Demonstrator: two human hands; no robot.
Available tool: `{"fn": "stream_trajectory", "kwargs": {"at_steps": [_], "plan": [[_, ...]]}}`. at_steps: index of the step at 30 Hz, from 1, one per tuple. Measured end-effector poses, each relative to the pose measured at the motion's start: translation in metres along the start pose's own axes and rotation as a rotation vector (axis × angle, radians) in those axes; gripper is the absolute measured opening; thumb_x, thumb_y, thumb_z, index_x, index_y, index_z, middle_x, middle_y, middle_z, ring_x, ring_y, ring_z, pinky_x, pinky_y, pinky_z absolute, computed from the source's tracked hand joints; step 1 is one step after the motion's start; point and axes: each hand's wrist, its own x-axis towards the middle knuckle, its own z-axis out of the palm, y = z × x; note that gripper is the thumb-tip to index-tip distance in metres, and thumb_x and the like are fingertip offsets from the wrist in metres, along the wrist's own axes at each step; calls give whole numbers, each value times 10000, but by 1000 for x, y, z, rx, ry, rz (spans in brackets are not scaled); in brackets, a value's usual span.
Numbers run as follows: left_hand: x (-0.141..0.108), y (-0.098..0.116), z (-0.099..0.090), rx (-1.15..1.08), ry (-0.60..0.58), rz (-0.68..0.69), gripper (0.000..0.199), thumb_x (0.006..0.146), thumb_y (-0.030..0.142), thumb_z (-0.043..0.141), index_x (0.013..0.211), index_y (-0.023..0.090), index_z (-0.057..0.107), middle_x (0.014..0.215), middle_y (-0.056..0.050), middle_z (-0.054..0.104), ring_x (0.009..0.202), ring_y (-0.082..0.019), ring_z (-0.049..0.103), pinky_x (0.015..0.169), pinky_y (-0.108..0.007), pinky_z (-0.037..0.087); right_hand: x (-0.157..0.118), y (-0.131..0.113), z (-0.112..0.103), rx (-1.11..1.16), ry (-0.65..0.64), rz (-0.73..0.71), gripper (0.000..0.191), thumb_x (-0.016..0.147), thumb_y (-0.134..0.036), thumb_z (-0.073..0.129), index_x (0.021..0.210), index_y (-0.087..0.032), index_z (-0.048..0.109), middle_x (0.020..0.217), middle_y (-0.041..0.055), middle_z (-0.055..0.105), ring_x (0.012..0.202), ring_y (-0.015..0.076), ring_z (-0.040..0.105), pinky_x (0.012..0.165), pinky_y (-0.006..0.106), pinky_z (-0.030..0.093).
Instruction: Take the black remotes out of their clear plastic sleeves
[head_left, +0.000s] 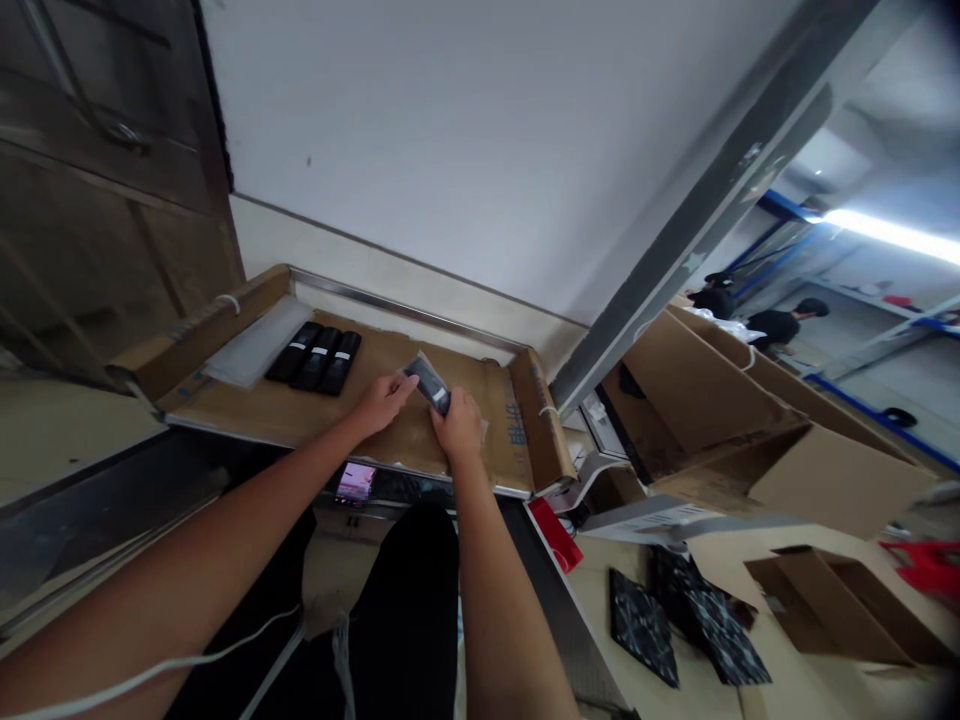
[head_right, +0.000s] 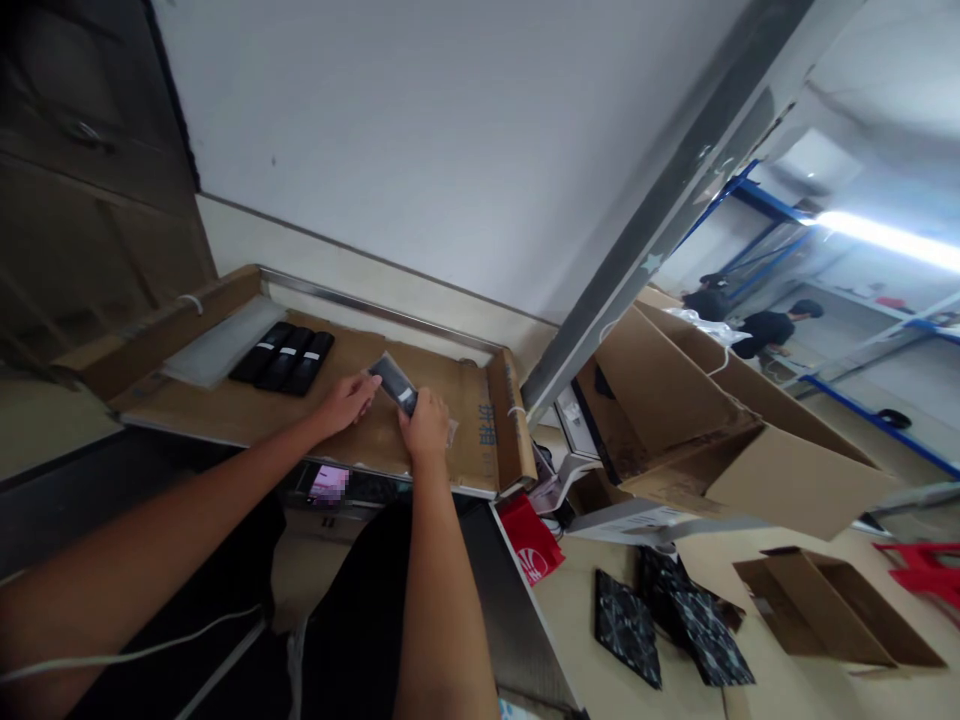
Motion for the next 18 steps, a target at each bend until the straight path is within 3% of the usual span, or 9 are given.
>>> {"fn": "stream_trajectory", "kwargs": {"at_steps": [6, 18], "plan": [[3, 2, -9, -161, 69, -53, 564, 899, 678, 395, 628, 191, 485, 488, 21, 455, 406, -101, 427, 388, -235, 320, 1, 0, 4, -7, -5, -23, 221, 839, -357, 634, 976, -210, 543, 994, 78, 642, 953, 233, 572, 827, 322, 404], [5, 1, -11, -169, 103, -54, 513, 905, 614, 436, 629, 186, 488, 504, 21, 464, 432, -101, 428, 432, -242, 334, -2, -1, 2, -38, -30, -8, 209, 841, -360, 626, 977, -211, 569, 939, 77, 664, 898, 235, 601, 780, 308, 409]]}}
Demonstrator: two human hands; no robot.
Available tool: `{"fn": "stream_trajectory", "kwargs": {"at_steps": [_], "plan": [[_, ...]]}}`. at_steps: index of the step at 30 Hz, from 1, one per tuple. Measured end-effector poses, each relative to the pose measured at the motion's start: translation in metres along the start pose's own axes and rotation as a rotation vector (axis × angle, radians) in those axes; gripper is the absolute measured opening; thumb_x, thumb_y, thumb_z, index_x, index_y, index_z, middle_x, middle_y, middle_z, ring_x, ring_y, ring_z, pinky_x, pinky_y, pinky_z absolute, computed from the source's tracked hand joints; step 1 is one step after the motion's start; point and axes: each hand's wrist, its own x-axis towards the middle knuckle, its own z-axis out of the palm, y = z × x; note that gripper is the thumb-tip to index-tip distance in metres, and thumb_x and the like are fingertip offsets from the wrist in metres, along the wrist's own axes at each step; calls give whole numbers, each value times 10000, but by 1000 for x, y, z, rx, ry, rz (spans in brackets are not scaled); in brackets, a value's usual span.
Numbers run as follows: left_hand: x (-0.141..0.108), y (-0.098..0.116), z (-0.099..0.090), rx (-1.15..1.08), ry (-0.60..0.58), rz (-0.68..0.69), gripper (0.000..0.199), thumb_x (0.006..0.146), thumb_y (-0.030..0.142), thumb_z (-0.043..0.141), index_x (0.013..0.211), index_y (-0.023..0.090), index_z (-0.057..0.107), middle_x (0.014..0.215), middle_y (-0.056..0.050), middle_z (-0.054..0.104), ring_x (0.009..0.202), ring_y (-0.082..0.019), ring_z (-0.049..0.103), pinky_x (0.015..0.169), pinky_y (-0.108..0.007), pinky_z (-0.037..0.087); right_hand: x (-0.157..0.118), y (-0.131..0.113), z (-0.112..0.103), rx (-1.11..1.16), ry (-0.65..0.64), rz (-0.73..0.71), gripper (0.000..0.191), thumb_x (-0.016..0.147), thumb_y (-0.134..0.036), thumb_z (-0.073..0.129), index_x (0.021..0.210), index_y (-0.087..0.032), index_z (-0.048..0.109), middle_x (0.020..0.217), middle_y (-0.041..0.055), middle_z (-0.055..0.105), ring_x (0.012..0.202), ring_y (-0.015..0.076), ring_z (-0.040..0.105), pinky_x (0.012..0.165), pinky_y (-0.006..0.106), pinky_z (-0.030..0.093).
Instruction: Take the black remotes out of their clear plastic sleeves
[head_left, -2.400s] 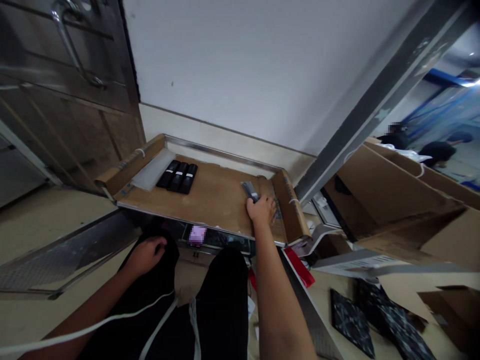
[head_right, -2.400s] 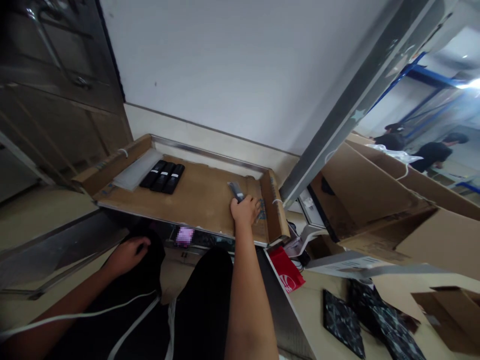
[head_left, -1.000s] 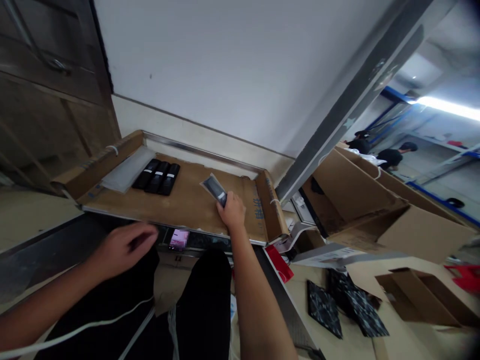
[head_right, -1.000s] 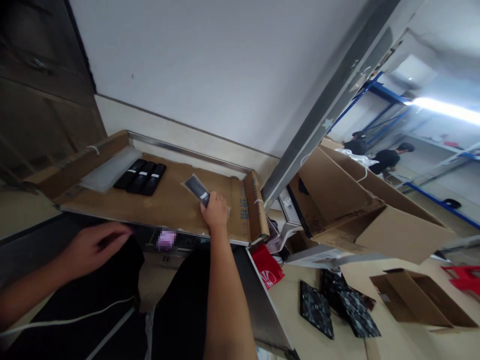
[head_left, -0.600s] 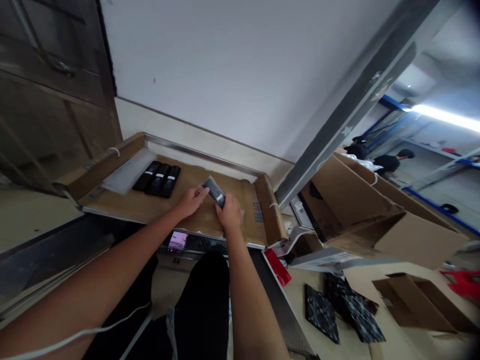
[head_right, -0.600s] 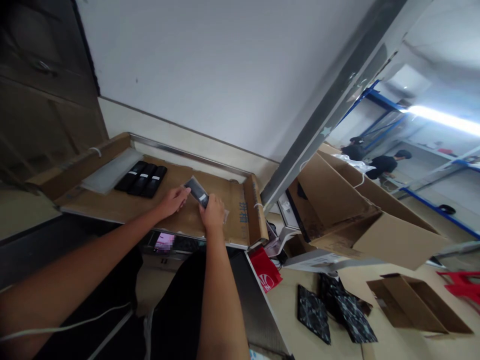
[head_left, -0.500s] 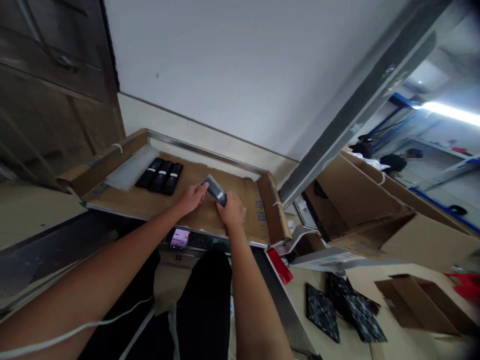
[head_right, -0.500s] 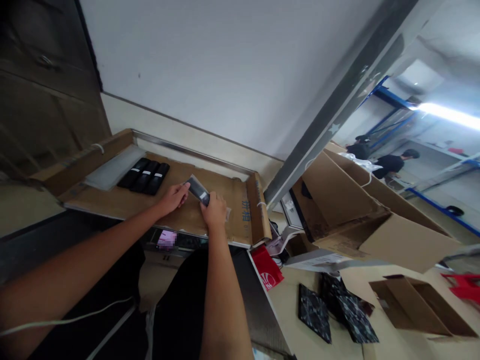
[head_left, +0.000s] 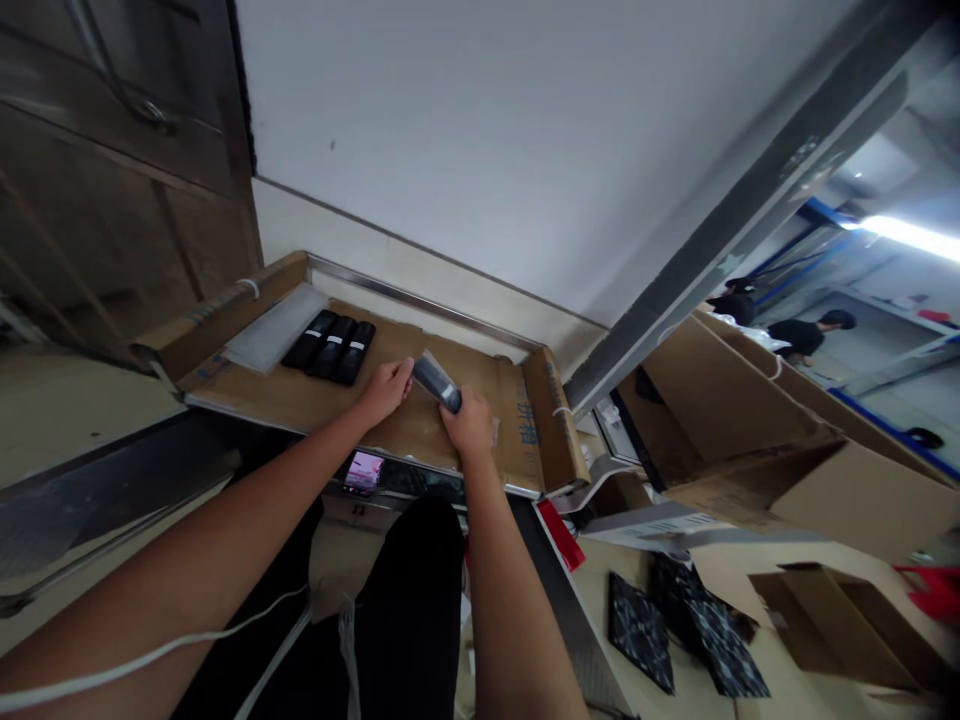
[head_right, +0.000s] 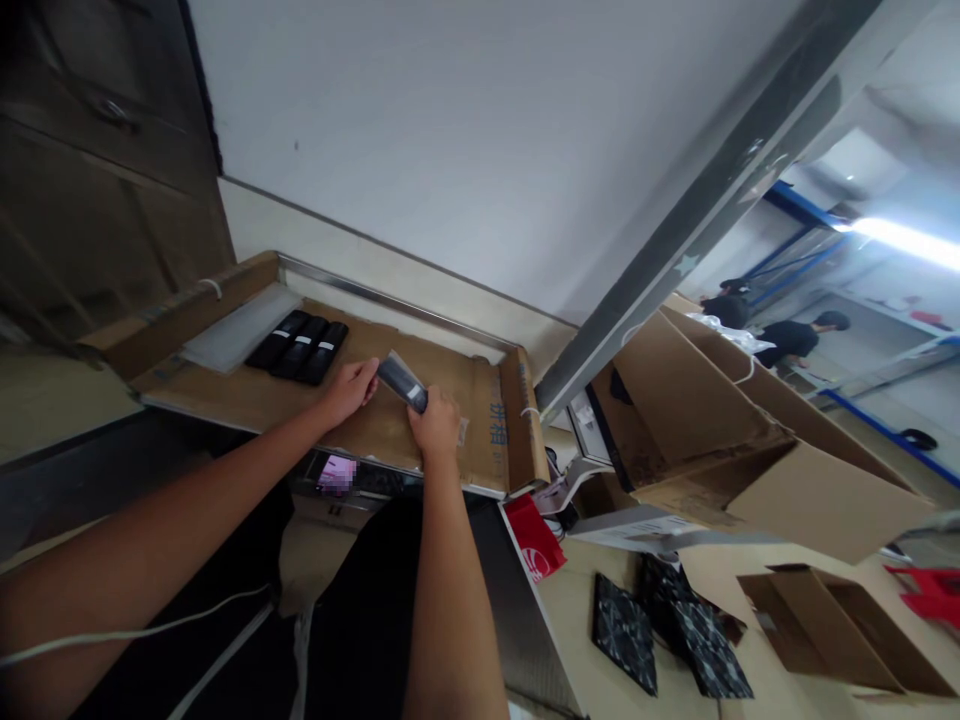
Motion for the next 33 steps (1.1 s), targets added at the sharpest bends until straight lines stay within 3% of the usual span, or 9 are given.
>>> {"fn": "stream_trajectory", "kwargs": {"at_steps": [8, 17, 24, 33], "plan": [[-1, 4, 0, 7, 6, -24, 479, 908, 579, 445, 635, 188, 488, 488, 26, 456, 430, -104, 418, 438, -243, 339, 0, 0, 0, -16, -4, 21, 207, 837, -369, 633, 966, -218, 573, 942, 70, 664, 909, 233, 604, 784, 305, 417], [-1, 2, 0, 51, -8, 52, 458, 925, 567, 426, 670, 193, 495, 535, 28, 478, 466, -112, 443, 478, -258, 350, -1, -2, -1, -1, -19, 45, 229, 845, -354, 614, 1018, -206, 595, 967, 92, 660, 918, 245, 602, 789, 320, 415], [4, -7, 0, 117, 89, 87, 296, 904, 490, 501, 835, 202, 515, 589, 44, 514, 523, -115, 502, 522, -235, 378, 0, -1, 0, -20, -12, 59, 230, 846, -358, 614, 1020, -208, 599, 963, 96, 661, 918, 245, 599, 800, 325, 416], [6, -11, 0, 94, 77, 92, 276, 906, 459, 489, 823, 200, 533, 597, 41, 519, 527, -113, 507, 533, -234, 385, 0, 1, 3, -17, -1, 47, 246, 846, -360, 610, 1035, -203, 601, 965, 102, 663, 927, 256, 601, 800, 332, 414]]}}
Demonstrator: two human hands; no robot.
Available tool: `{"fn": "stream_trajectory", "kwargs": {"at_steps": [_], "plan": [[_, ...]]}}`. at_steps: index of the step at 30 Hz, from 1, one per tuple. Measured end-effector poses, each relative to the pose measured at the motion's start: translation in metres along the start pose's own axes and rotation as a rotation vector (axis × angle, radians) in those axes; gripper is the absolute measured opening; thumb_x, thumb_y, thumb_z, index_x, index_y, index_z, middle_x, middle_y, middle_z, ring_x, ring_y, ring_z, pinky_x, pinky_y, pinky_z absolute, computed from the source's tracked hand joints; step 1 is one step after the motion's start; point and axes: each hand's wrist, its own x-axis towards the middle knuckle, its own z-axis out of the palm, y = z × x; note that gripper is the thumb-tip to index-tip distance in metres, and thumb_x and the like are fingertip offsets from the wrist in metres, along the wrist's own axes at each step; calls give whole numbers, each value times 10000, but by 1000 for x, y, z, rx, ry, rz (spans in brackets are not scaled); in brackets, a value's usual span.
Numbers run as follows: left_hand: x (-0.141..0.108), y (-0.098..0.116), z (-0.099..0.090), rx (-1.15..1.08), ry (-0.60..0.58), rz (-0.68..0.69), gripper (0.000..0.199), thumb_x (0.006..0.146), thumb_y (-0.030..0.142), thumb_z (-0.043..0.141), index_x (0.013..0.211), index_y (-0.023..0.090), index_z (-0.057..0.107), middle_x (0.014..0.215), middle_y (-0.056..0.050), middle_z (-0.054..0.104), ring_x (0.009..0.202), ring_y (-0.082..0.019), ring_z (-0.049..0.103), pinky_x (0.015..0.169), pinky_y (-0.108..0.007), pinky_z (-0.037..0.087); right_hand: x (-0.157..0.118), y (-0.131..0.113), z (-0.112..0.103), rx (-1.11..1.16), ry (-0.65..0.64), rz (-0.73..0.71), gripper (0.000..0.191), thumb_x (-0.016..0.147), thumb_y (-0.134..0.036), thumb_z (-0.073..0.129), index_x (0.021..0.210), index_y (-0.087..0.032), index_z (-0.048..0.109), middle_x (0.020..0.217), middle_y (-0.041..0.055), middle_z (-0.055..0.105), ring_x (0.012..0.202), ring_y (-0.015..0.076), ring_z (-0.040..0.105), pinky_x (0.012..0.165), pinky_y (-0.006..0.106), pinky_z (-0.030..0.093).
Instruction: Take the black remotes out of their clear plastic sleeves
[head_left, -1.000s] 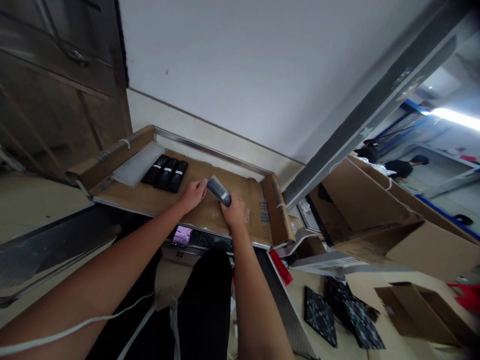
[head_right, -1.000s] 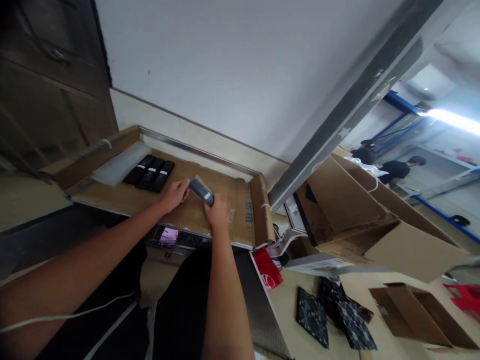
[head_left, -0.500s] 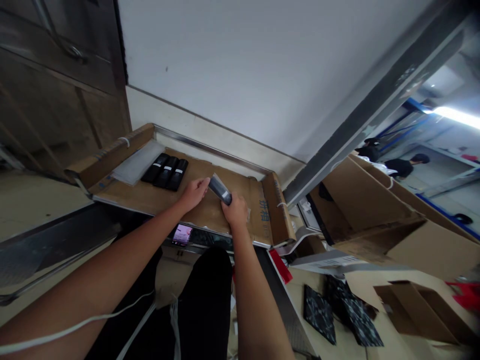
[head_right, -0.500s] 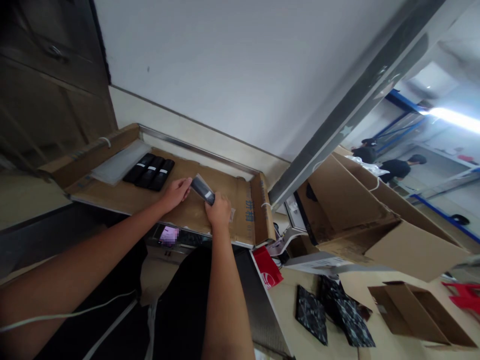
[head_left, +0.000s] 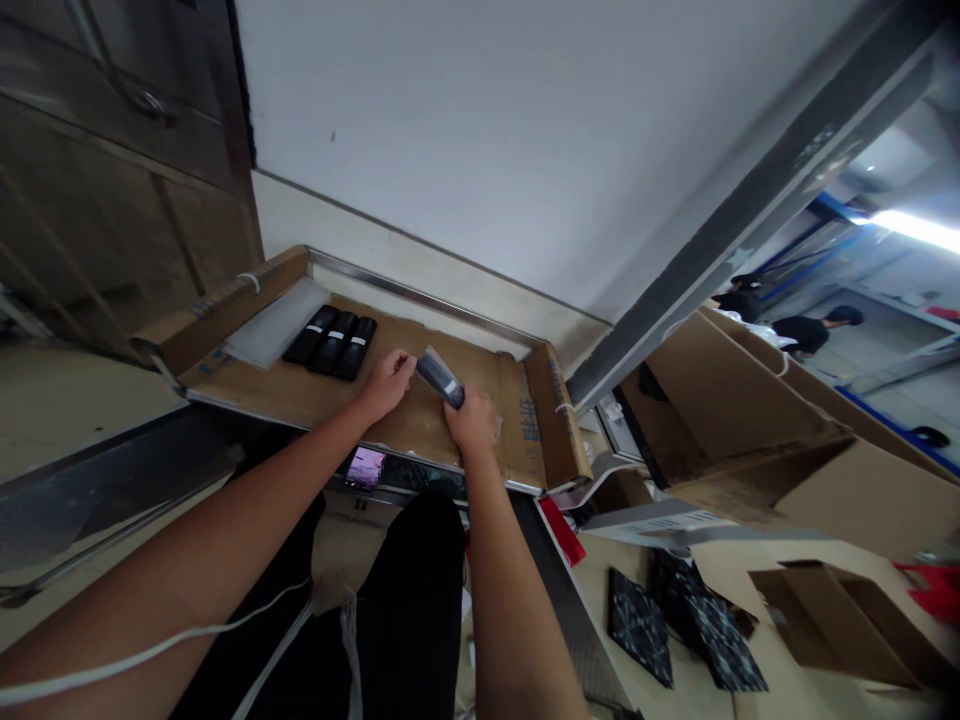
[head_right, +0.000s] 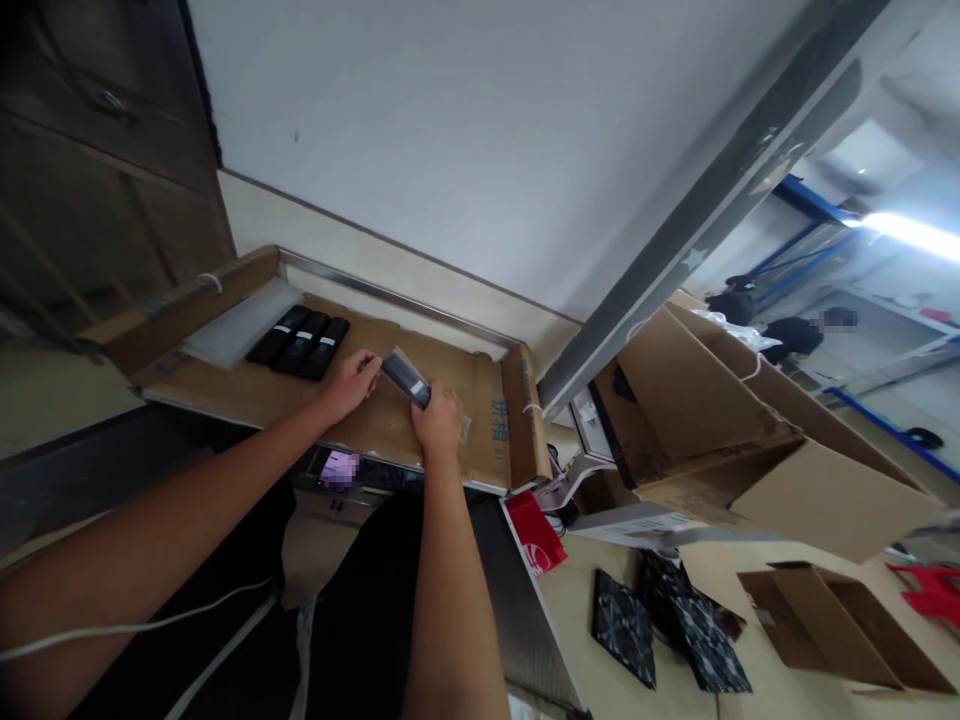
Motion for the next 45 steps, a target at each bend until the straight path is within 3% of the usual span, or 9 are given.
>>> {"fn": "stream_trajectory", "kwargs": {"at_steps": [45], "plan": [[1, 2, 1, -51, 5, -44, 223, 877, 388, 502, 778, 191, 539, 621, 30, 542, 504, -97, 491, 475, -210, 376, 0, -2, -1, -32, -26, 6, 241, 860, -362, 587, 1025, -187, 605, 960, 105, 661, 914, 244, 596, 794, 321, 409]]}}
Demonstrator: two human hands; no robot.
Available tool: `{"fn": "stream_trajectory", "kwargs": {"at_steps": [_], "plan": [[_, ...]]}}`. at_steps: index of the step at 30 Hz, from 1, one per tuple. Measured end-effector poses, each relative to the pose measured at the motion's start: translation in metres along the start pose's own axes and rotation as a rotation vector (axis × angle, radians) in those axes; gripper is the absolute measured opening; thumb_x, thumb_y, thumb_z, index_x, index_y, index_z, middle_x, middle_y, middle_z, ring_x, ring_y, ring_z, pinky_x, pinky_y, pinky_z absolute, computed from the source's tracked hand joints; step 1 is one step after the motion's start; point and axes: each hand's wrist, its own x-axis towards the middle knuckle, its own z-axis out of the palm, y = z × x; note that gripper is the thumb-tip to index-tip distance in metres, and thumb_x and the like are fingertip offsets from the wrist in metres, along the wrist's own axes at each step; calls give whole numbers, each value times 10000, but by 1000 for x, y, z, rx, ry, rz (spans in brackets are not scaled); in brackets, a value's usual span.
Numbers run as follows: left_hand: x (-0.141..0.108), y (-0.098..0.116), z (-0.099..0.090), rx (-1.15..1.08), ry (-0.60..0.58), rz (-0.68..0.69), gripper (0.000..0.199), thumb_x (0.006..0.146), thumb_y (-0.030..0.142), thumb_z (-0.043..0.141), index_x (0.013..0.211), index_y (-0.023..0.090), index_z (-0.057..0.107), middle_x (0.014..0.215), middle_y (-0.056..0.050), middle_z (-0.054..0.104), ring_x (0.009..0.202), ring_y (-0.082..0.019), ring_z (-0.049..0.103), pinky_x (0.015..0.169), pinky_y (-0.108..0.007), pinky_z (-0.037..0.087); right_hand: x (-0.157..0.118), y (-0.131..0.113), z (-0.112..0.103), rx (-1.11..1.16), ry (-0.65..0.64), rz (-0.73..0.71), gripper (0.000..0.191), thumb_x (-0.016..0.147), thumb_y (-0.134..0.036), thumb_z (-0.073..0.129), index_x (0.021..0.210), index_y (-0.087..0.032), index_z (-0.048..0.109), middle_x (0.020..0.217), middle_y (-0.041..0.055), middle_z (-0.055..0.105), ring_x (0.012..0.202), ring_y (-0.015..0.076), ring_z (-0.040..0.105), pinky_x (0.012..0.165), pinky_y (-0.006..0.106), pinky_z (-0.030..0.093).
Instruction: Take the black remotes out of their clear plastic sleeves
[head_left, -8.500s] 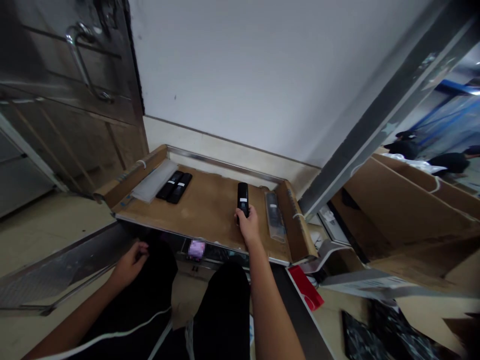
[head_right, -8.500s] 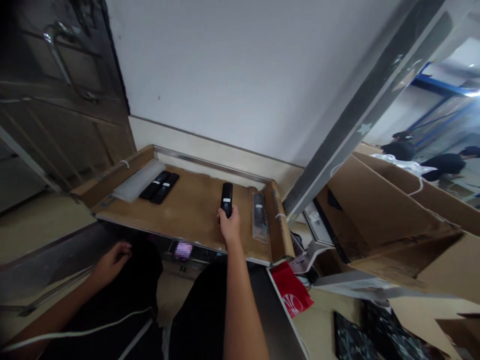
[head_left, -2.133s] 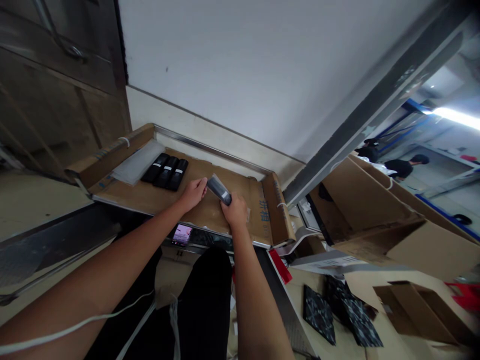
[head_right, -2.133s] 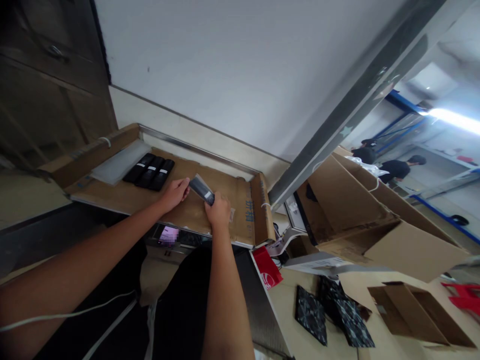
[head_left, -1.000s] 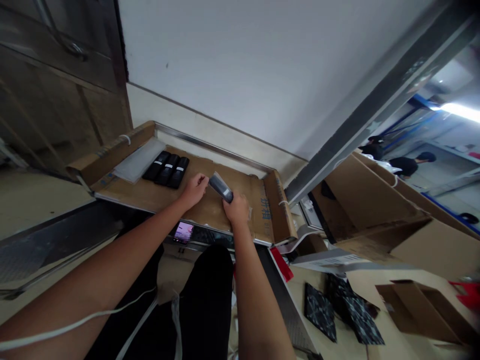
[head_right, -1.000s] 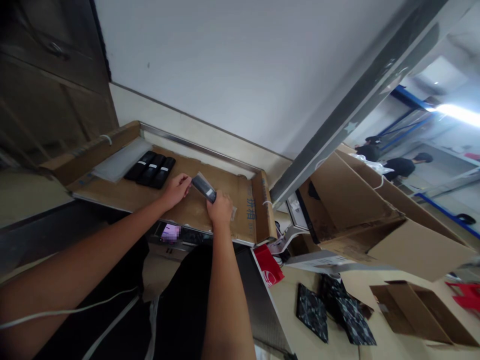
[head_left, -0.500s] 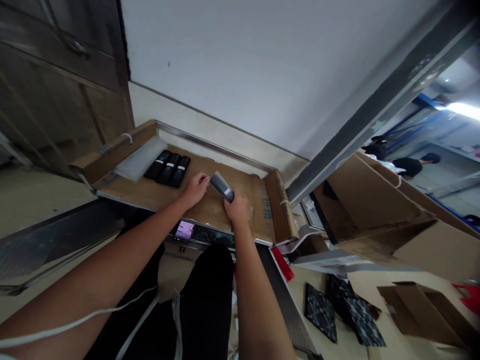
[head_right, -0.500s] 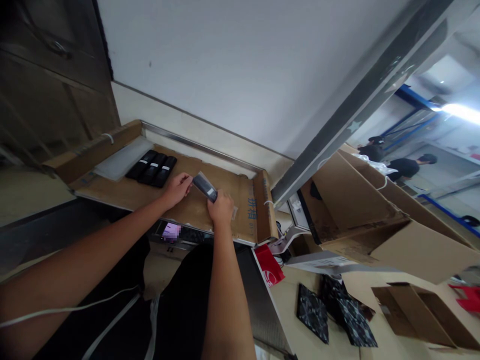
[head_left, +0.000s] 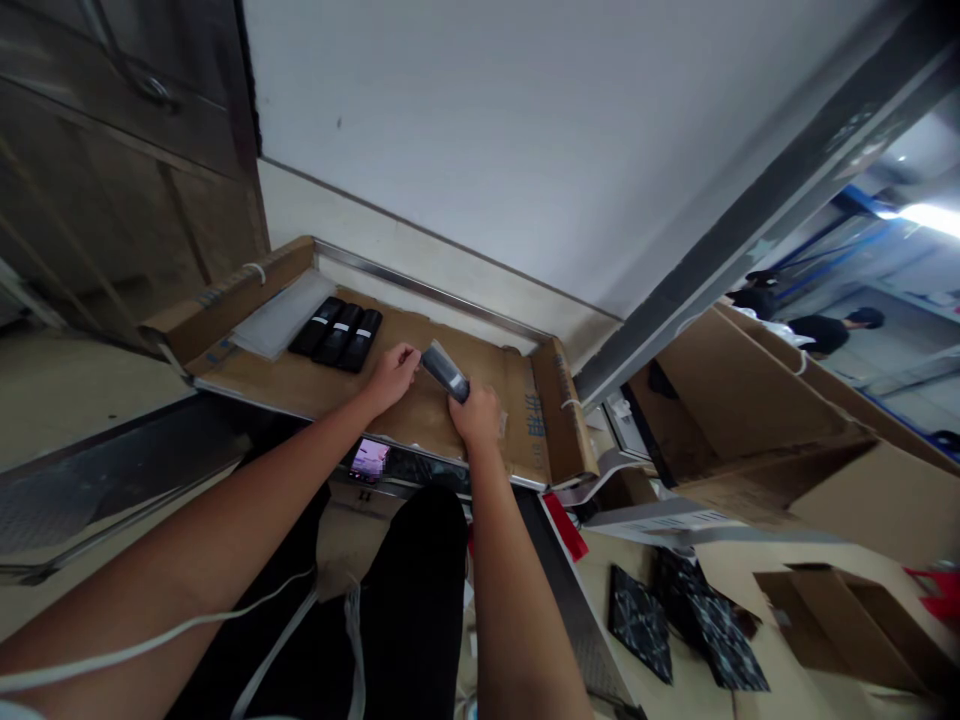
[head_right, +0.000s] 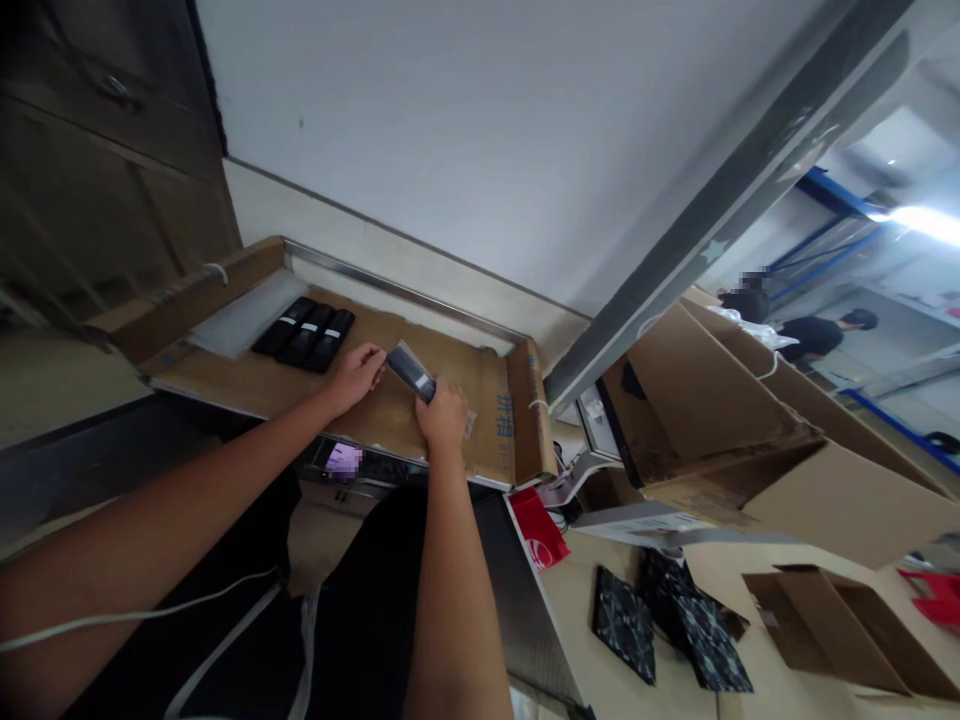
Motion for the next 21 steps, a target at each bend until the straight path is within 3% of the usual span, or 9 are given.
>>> {"fn": "stream_trajectory", "kwargs": {"at_steps": [21], "plan": [[-1, 2, 0, -8, 6, -18, 220, 868, 400, 504, 791, 197, 541, 630, 26, 551, 499, -97, 493, 462, -204, 367, 0, -2, -4, -1, -13, 16, 265, 874, -374, 572, 1054, -183, 612, 977, 115, 666, 936, 252, 599, 812, 333, 416]]}}
